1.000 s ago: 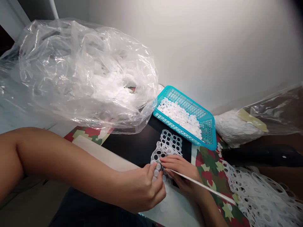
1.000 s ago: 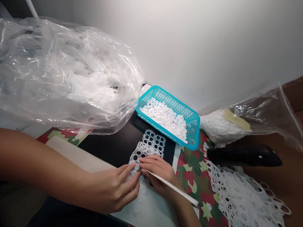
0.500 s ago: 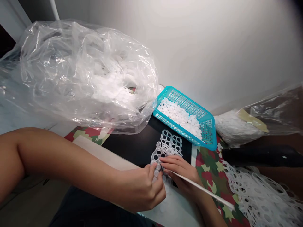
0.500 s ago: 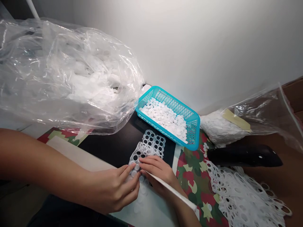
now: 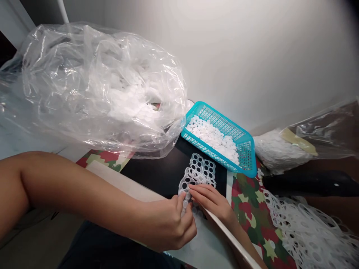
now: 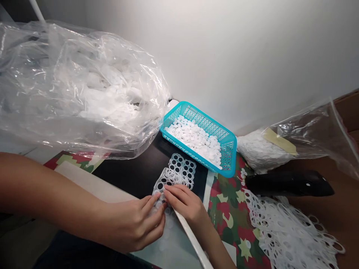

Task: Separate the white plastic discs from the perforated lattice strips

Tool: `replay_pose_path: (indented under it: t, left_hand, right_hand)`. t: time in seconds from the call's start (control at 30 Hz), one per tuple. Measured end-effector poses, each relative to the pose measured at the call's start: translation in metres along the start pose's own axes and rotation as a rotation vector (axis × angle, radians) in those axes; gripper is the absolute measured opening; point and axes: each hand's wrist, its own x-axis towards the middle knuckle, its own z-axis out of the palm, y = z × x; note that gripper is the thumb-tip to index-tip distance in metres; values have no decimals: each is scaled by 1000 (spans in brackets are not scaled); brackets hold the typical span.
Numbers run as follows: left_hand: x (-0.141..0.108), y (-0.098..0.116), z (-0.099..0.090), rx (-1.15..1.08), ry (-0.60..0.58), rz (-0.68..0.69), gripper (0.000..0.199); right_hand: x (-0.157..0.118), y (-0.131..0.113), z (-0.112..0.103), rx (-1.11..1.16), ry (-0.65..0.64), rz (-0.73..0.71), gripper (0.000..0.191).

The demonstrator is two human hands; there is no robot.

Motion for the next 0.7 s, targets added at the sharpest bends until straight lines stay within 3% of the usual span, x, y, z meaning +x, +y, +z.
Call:
replay_pose_path:
  t: [0.37,0.57,0.7]
  left_hand:
    - [0,0,0,36,-15,10,38]
    - [-1,0,-1,5,-19,-7,37]
    - [0,2,-3,-18,-52,-145,41]
  right_hand:
    - [9,-12,4,-22,170,130,31]
    - [17,-9,-6,54,82,111,23]
    - [13,-2,-8,21,56,21,24]
